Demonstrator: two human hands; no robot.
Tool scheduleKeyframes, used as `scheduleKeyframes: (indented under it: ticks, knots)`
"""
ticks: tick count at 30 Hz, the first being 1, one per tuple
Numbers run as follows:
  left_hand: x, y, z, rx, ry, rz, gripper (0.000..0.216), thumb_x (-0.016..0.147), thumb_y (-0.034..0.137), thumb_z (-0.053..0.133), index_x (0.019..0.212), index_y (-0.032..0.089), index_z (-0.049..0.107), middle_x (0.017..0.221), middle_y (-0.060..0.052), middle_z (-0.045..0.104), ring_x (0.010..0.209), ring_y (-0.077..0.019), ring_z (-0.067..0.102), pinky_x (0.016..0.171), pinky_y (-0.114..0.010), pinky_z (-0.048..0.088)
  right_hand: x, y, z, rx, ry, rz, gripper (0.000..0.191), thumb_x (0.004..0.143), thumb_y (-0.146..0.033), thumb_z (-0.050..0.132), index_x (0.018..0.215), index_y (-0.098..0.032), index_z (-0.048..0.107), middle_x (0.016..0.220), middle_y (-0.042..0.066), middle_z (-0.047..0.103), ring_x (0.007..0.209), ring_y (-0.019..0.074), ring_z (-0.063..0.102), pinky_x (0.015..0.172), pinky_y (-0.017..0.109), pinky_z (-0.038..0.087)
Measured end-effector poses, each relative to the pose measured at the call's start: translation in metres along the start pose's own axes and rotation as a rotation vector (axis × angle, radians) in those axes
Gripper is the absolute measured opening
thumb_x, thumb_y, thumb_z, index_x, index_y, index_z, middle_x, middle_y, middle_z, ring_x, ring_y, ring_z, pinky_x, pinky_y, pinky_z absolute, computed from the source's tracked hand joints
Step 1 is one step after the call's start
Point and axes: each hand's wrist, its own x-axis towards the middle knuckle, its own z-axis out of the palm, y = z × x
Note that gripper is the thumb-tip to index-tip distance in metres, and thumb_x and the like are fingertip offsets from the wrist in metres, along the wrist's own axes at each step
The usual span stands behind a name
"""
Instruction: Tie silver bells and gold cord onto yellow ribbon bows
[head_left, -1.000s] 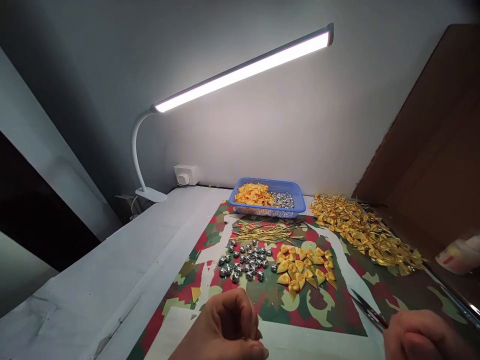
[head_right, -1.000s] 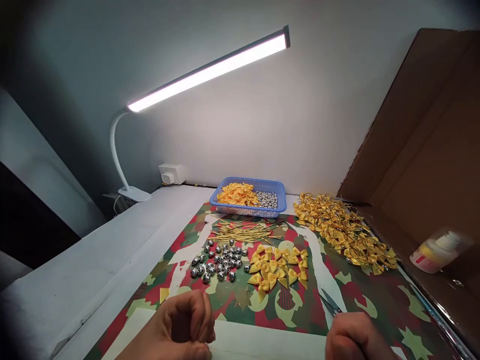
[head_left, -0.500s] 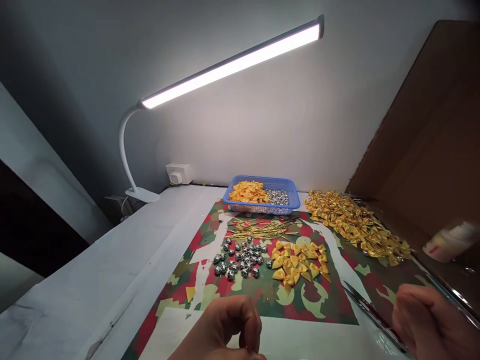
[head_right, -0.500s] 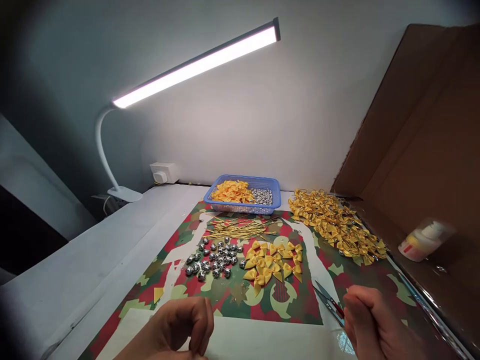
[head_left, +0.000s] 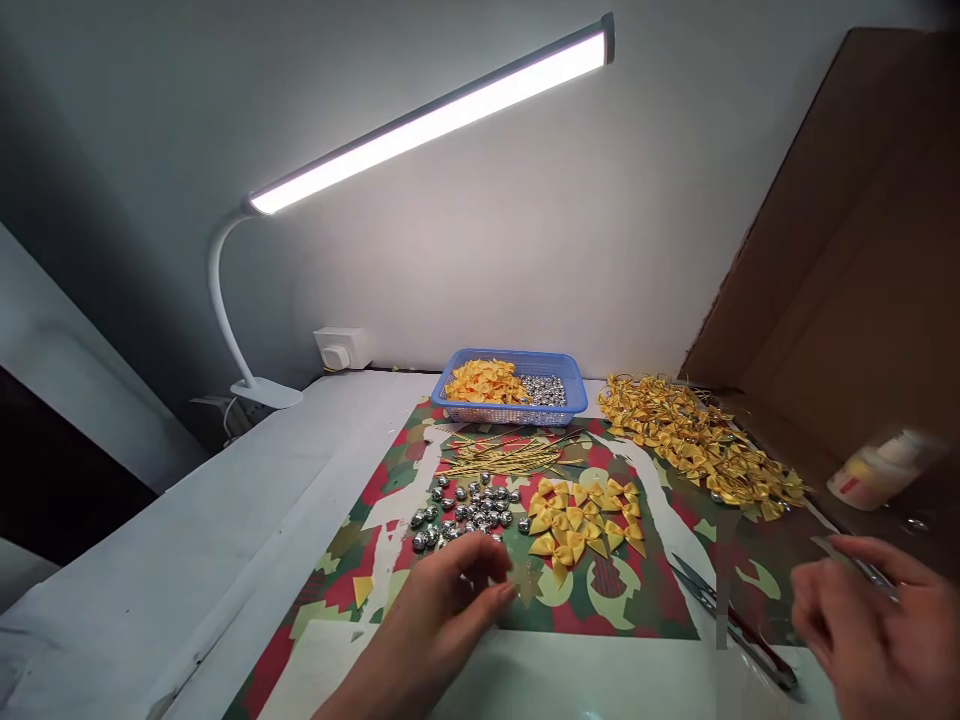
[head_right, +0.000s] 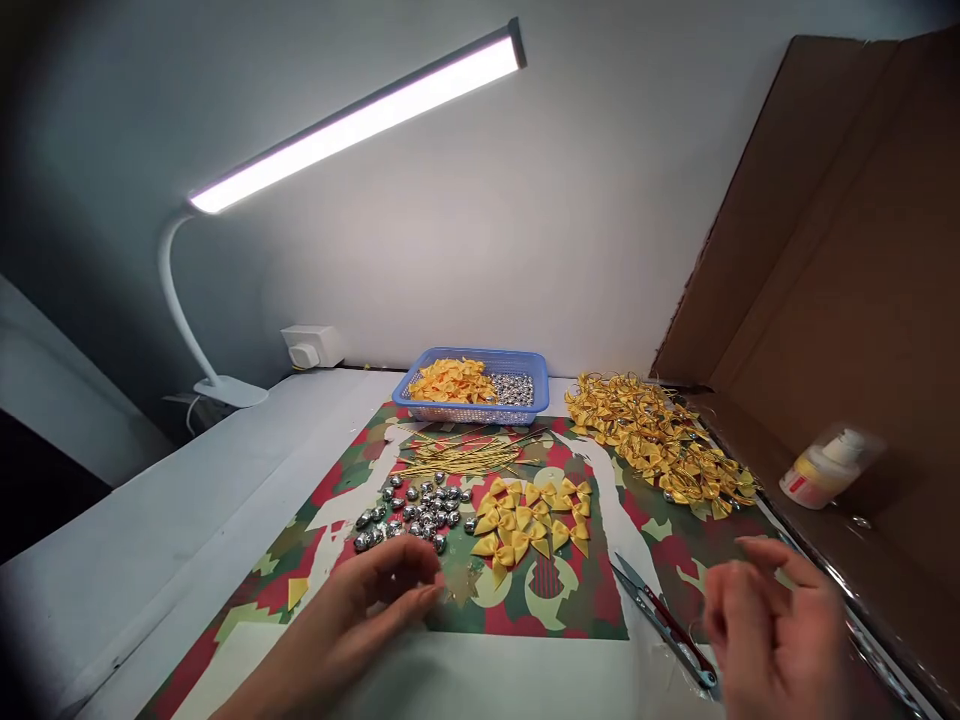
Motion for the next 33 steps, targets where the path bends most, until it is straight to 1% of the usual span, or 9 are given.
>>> scheduleKeyframes:
  ticks: [3,5,8,17,20,24,28,30,33]
  knots:
    - [0.014,0.008,0.011,0.214,0.020,0.093,0.024,0.089,0.017,0.053,0.107,0.022,0.069,0.102,-0.008,0.066,0.077,-0.0221,0.060,0.068,-0.033,0.044,-0.022,0.003,0.026,0.062,-0.112,0.099,0.043,0.084,-0.061,0.067,0.102,-0.027,0.049,0.077,-0.002,0.063,0.057,0.0111,0.057,0.053,0.019,0.052]
    - [0.024,0.011,0.019,0.344,0.026,0.156,0.027,0.087,0.010,0.051,0.099,0.022,0.072,0.105,-0.010,0.067,0.084,-0.0257,0.061,0.067,-0.034,0.041,-0.039,0.005,0.045,0.043,-0.216,0.146,0.031,0.094,-0.056,0.055,0.097,-0.025,0.053,0.080,-0.002,0.058,0.053,0.0073,0.048,0.050,0.016,0.045]
    - [0.033,0.011,0.027,0.482,0.039,0.235,0.027,0.089,0.006,0.048,0.086,0.021,0.071,0.096,-0.008,0.066,0.079,-0.0237,0.058,0.062,-0.032,0.037,-0.058,0.008,0.062,0.018,-0.319,0.158,0.033,0.097,-0.054,0.049,0.092,-0.023,0.059,0.079,-0.002,0.058,0.048,0.0068,0.042,0.047,0.019,0.039]
    - [0.038,-0.001,0.029,0.598,0.099,0.391,0.029,0.092,0.003,0.049,0.076,0.020,0.066,0.088,-0.005,0.066,0.067,-0.0178,0.060,0.054,-0.027,0.036,-0.066,0.008,0.068,-0.016,-0.446,0.160,0.051,0.093,-0.067,0.048,0.093,-0.020,0.066,0.076,0.001,0.061,0.048,0.0092,0.045,0.050,0.024,0.037]
    - [0.027,0.002,0.026,0.602,0.107,0.421,0.029,0.093,0.003,0.047,0.079,0.019,0.067,0.092,-0.007,0.066,0.065,-0.0168,0.061,0.055,-0.026,0.041,-0.067,-0.002,0.070,0.021,-0.466,0.276,0.055,0.088,-0.071,0.054,0.097,-0.018,0.067,0.066,-0.001,0.056,0.049,0.0100,0.045,0.051,0.024,0.035]
    - [0.000,0.009,0.025,0.599,0.141,0.460,0.027,0.095,0.004,0.046,0.093,0.018,0.069,0.099,-0.011,0.067,0.076,-0.0201,0.063,0.067,-0.029,0.047,-0.068,-0.018,0.075,0.145,-0.618,0.460,0.067,0.082,-0.079,0.055,0.097,-0.015,0.064,0.053,-0.005,0.044,0.048,0.0091,0.038,0.050,0.022,0.026]
    - [-0.023,0.013,0.029,0.435,0.246,0.535,0.024,0.093,0.006,0.056,0.102,0.022,0.072,0.104,-0.011,0.072,0.088,-0.0243,0.068,0.081,-0.031,0.049,-0.069,-0.030,0.083,0.235,-0.751,0.519,0.060,0.082,-0.075,0.062,0.083,-0.015,0.063,0.055,-0.008,0.033,0.051,0.0068,0.027,0.048,0.021,0.017]
    - [-0.029,0.012,0.029,0.260,0.240,0.462,0.025,0.091,0.009,0.063,0.104,0.027,0.073,0.107,-0.009,0.072,0.090,-0.0243,0.069,0.082,-0.029,0.051,-0.070,-0.034,0.085,0.242,-0.751,0.562,0.055,0.080,-0.070,0.068,0.076,-0.016,0.061,0.058,-0.008,0.032,0.053,0.0068,0.025,0.048,0.021,0.016]
    - [-0.034,0.011,0.024,-0.167,0.165,0.217,0.026,0.089,0.022,0.072,0.113,0.033,0.070,0.112,-0.006,0.071,0.097,-0.0257,0.069,0.084,-0.031,0.055,-0.073,-0.040,0.086,0.252,-0.751,0.633,0.056,0.077,-0.071,0.070,0.073,-0.017,0.057,0.059,-0.006,0.035,0.054,0.0074,0.027,0.049,0.021,0.016]
